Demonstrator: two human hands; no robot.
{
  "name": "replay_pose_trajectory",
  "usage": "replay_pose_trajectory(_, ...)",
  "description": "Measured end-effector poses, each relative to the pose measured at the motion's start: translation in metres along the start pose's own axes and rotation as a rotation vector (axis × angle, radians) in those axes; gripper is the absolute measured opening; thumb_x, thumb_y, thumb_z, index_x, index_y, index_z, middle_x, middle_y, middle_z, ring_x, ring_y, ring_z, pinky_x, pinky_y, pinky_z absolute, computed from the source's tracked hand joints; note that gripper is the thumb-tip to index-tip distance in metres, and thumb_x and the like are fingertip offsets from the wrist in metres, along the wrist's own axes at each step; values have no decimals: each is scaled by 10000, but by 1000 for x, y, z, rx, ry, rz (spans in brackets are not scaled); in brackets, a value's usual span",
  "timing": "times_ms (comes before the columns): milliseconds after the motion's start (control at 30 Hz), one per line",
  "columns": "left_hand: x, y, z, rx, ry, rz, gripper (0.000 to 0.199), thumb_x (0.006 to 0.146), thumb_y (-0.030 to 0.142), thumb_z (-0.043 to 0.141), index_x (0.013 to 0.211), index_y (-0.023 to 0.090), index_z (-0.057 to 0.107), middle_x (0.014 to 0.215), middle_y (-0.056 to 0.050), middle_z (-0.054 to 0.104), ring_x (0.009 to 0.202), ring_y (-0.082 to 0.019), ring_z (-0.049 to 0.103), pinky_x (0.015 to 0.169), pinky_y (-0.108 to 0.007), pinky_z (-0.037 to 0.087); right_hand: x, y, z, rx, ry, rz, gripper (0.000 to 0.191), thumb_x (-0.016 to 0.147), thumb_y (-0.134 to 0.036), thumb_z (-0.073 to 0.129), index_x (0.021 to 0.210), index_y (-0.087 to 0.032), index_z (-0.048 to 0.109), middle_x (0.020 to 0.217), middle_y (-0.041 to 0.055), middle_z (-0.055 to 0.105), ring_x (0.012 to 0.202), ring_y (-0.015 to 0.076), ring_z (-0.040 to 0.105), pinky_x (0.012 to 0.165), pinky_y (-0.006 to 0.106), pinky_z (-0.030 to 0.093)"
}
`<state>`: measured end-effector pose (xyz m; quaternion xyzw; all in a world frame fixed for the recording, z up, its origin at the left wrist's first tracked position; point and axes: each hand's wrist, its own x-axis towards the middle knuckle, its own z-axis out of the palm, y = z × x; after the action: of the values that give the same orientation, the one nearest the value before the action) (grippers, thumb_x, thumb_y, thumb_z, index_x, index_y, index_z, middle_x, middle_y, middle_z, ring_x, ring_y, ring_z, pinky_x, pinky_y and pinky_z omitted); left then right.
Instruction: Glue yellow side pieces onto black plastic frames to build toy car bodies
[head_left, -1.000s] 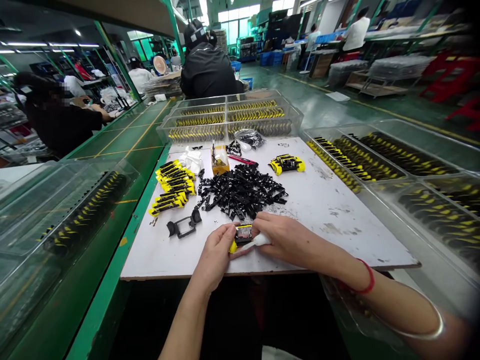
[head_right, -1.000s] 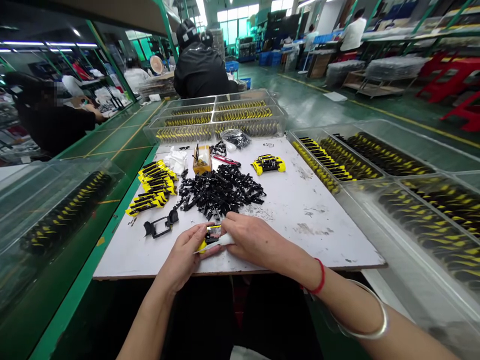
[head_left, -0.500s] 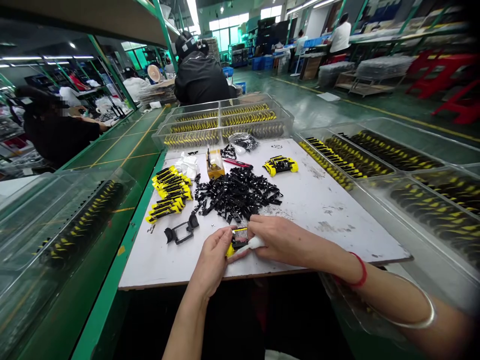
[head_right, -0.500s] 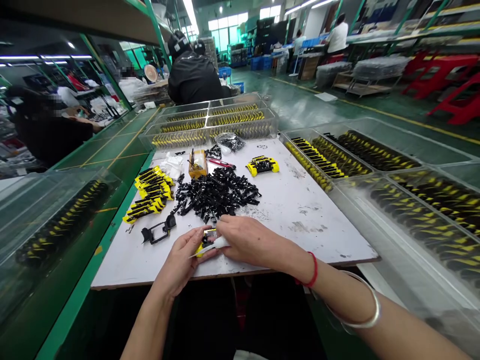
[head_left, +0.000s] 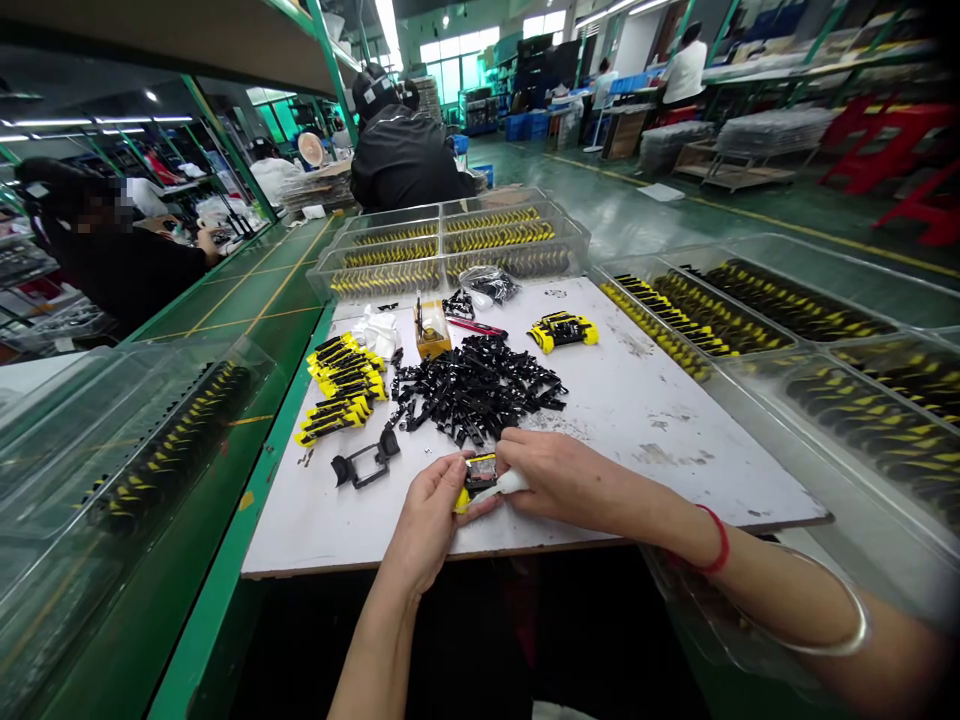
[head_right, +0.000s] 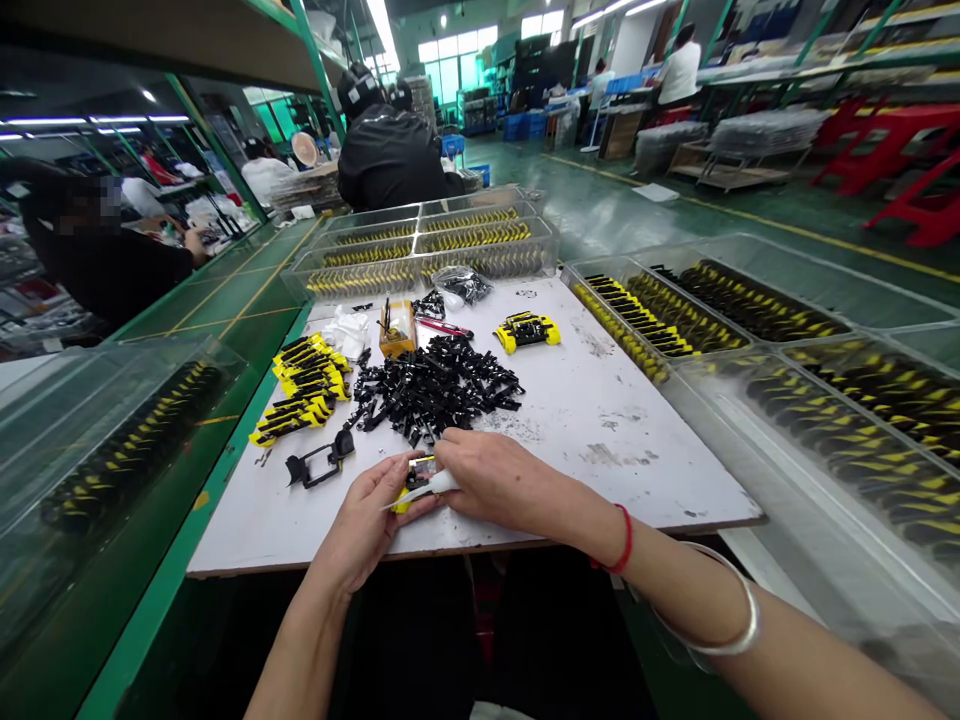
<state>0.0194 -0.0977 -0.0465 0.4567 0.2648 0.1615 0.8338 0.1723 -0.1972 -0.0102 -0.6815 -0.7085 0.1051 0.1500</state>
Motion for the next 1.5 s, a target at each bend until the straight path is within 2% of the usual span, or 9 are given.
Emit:
replay_pose_trajectory(500,0,1,-1,-20,-2,-8,273,895,323,554,1071,123,610,996,-89,631,1015,-199,570,883,-387,539,2,4,-1,-13,-30,-43,90,765,-154,588,848,-162,555,826,22,550,713,148,532,613,247,352)
replay_pose_trajectory(667,2,-2,-2,12,-10,-28,353,822,227,668,1145,123,571,1097,-112,650,1032,-202,608,915,-331,523,2,5,-1,4,-27,-23,77,764,-148,587,833,-160,553,822,27,544,720,154,525,619,254,352)
replay_pose_trajectory(767,3,-3,-2,7,-34,-11,393,816,221,678,1174,122,551,1134,-122,648,1049,-219,615,937,-343,513,1,8,1,110,9,-12,64,784,-156,579,839,-164,549,841,27,550,752,151,526,652,252,365)
replay_pose_trajectory(933,1,-3,-4,-13,-62,8,413,834,234,659,1202,111,517,1168,-138,636,1043,-234,627,949,-362,508,-7,19,3,409,124,231,120,852,-295,543,921,-197,552,887,10,585,830,160,538,747,276,392)
replay_pose_trajectory(1067,-1,-5,-5,-12,-38,8,442,823,228,673,1213,113,502,1158,-136,642,1042,-231,628,928,-346,523,-14,27,5,562,69,358,243,835,-386,557,1000,-212,522,902,2,582,856,177,541,777,303,406)
replay_pose_trajectory(1167,-2,-6,-6,-14,-39,18,449,824,225,672,1221,114,495,1153,-133,644,1051,-227,622,922,-340,527,-14,26,8,623,39,428,298,806,-408,586,1017,-211,515,877,-1,586,764,158,533,691,284,418)
replay_pose_trajectory(1300,-2,-6,-7,-12,-54,33,456,835,235,659,1237,113,483,1159,-133,639,1062,-227,613,940,-353,518,-9,17,11,806,-92,543,318,806,-430,571,1014,-202,495,599,-56,509,486,102,426,467,234,337)
replay_pose_trajectory(1400,-2,-5,-7,-13,-59,37,456,840,241,653,1243,113,481,1160,-130,637,1064,-226,609,950,-360,511,-4,12,12,946,-115,589,322,806,-436,561,994,-189,477,529,-75,460,413,85,380,413,221,303)
replay_pose_trajectory(1500,-1,-5,-8,-16,-65,35,464,844,242,647,1255,112,474,1163,-133,632,1063,-228,608,961,-375,502,-3,9,12,965,-91,600,313,795,-424,573,972,-187,470,547,-70,476,401,75,383,396,211,294)
